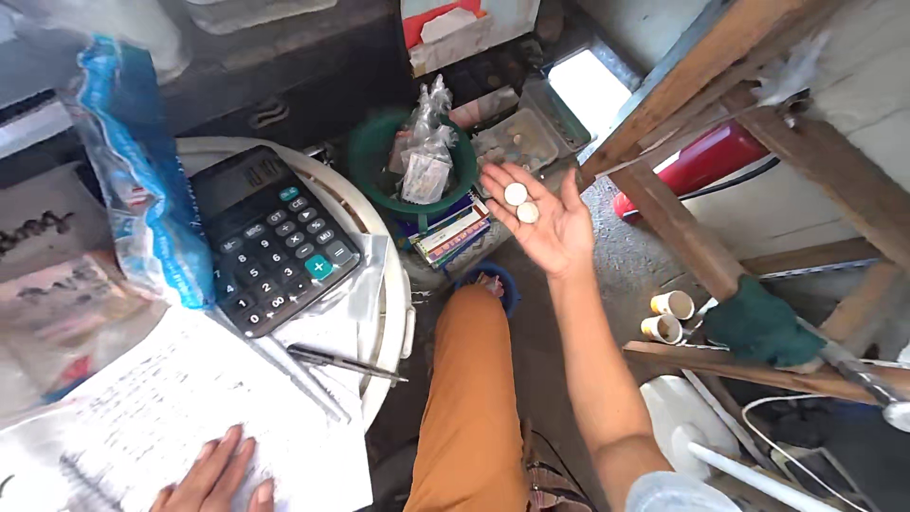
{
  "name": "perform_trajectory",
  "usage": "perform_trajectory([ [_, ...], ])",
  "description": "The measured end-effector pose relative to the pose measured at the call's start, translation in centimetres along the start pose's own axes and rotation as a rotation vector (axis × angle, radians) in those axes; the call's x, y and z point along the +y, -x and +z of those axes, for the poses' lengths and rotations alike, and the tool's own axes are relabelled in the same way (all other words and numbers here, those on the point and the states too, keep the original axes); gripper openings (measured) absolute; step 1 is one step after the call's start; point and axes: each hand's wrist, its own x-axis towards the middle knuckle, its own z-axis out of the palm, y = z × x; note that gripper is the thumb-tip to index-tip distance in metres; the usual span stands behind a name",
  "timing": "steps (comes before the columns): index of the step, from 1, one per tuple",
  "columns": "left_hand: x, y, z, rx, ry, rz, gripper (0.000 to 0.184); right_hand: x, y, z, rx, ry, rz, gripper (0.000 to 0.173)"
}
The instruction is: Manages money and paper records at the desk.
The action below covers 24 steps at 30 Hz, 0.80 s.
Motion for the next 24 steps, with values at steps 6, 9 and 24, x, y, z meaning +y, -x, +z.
perform_trajectory([
  [6,-0.1,0.0,0.1,0.02,-0.022,0.017,0.047,2.6,5.3,4.2,-0.09,-0.018,0.008,0.088],
  [9,-0.1,0.0,0.2,0.016,-0.006,0.008,0.049,3.4,6.4,5.0,-0.105,-0.034,0.053,0.086],
  [24,2.8,-2.2,-2.5,0.057,0.122,-0.016,0.034,11.6,6.9,17.8,-0.496,1.322,0.01,0.016],
])
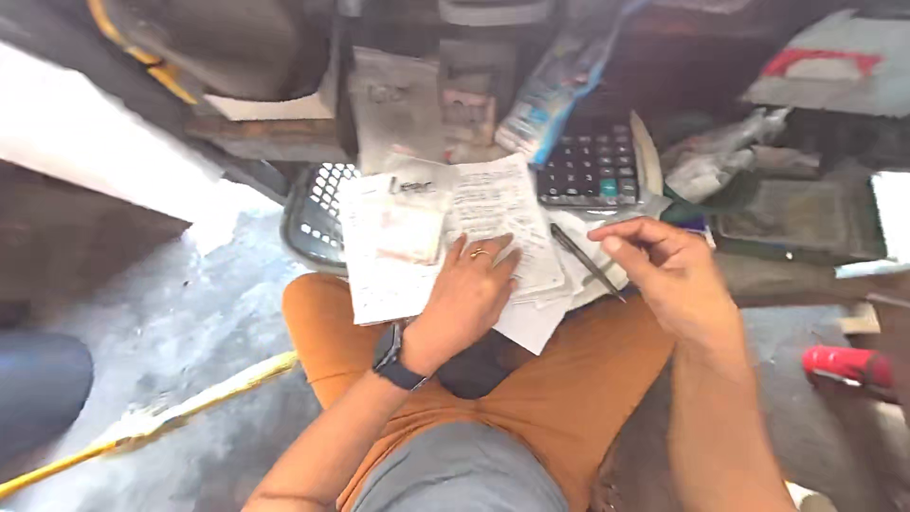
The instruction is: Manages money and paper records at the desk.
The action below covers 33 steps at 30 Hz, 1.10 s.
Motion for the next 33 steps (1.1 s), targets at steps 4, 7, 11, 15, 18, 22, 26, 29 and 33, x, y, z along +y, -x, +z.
perform_trajectory([
  [4,-3.1,2.1,-6.2,0.269,0.085,-0.186,0.039,-1.8,-3.3,4.6,-0.126,0.193,-0.086,0.016],
  [7,-5.9,3.2,-7.6,0.342,0.084,-0.514,0.076,-2.3,-7.7,8.0,-0.145,0.325,-0.111,0.024],
  [11,-5.5,3.6,-4.0,0.265,0.017,-0.61,0.123,-3.7,-15.8,12.2,-0.331,0.436,-0.116,0.033],
  [15,-6.0,2.8,-4.0,0.212,0.064,-0.537,0.113,-4.0,-19.8,15.1,-0.554,0.548,-0.066,0.037],
  [18,-8.5,2.1,-3.3,0.262,0.167,-0.393,0.112,-3.5,-20.8,14.6,-0.539,0.594,0.02,0.041],
  [22,-10.2,1.6,-3.7,0.218,0.211,-0.264,0.114,-3.7,-20.0,12.5,-0.496,0.566,0.095,0.027],
  [26,-10.9,0.4,-4.0,0.159,0.226,-0.18,0.119,-3.8,-18.4,10.2,-0.451,0.377,0.129,0.019],
  [29,-10.7,-0.8,-4.5,0.099,0.181,-0.177,0.126,-3.9,-17.6,9.0,-0.397,0.215,0.17,0.014],
  [33,-11.2,-2.1,-4.1,0.061,0.102,-0.212,0.131,-3.9,-17.2,7.1,-0.366,0.232,0.188,0.015],
])
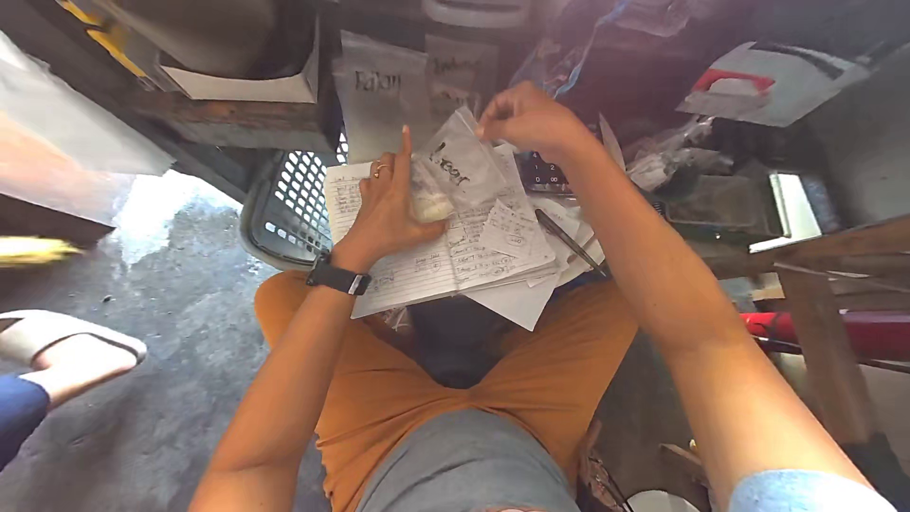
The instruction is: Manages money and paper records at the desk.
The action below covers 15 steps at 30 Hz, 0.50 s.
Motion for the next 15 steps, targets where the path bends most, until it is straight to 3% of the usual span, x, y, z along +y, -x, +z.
perform_trajectory([
  [4,0.2,-1.4,-1.2,-0.097,-0.02,-0.025,0.117,1.6,1.1,0.1,-0.037,-0.323,-0.116,0.005],
  [8,-0.4,-2.1,-2.1,-0.021,0.084,0.123,0.104,1.4,2.1,-0.4,-0.243,-0.407,-0.164,0.03],
  [10,-0.3,-2.4,-2.5,-0.042,0.067,0.164,0.105,1.7,2.0,-1.0,-0.3,-0.414,-0.262,0.028],
  [13,-0.5,-2.7,-2.3,-0.103,0.029,0.188,0.113,1.7,1.6,-1.2,-0.196,-0.333,-0.311,0.014],
  [15,-0.9,-2.8,-1.8,-0.103,0.022,0.159,0.12,1.0,1.6,-0.5,-0.12,-0.222,-0.237,0.018],
])
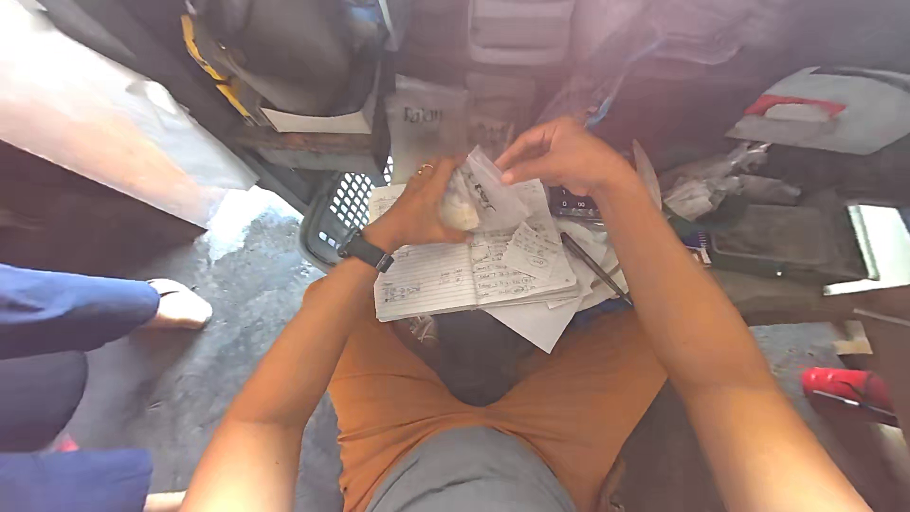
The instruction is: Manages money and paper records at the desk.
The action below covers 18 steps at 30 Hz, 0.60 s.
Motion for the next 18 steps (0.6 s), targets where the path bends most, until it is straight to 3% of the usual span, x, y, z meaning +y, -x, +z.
perform_trajectory([
  [2,0.4,-0.1,0.1,0.046,0.003,-0.05,0.122,-0.3,-0.1,0.7,0.072,0.04,0.042,0.024],
  [3,1.1,-0.1,0.0,0.1,0.031,-0.084,0.114,-0.2,-0.2,0.9,0.113,0.029,0.039,0.028],
  [6,4.4,-1.0,0.0,0.423,0.161,-0.202,0.055,-0.4,-0.5,1.6,0.228,-0.036,0.032,0.037],
  [11,6.6,-3.1,-0.5,0.374,0.55,-0.367,0.018,-1.6,-0.6,3.3,0.207,-0.039,-0.009,0.045],
  [13,6.8,-3.2,-0.8,0.347,0.621,-0.353,0.011,-1.2,-0.6,3.3,0.17,-0.106,0.01,0.039],
  [18,6.2,-3.0,-0.9,0.294,0.714,-0.299,0.014,1.5,-1.0,3.7,0.146,-0.631,0.099,0.014],
])
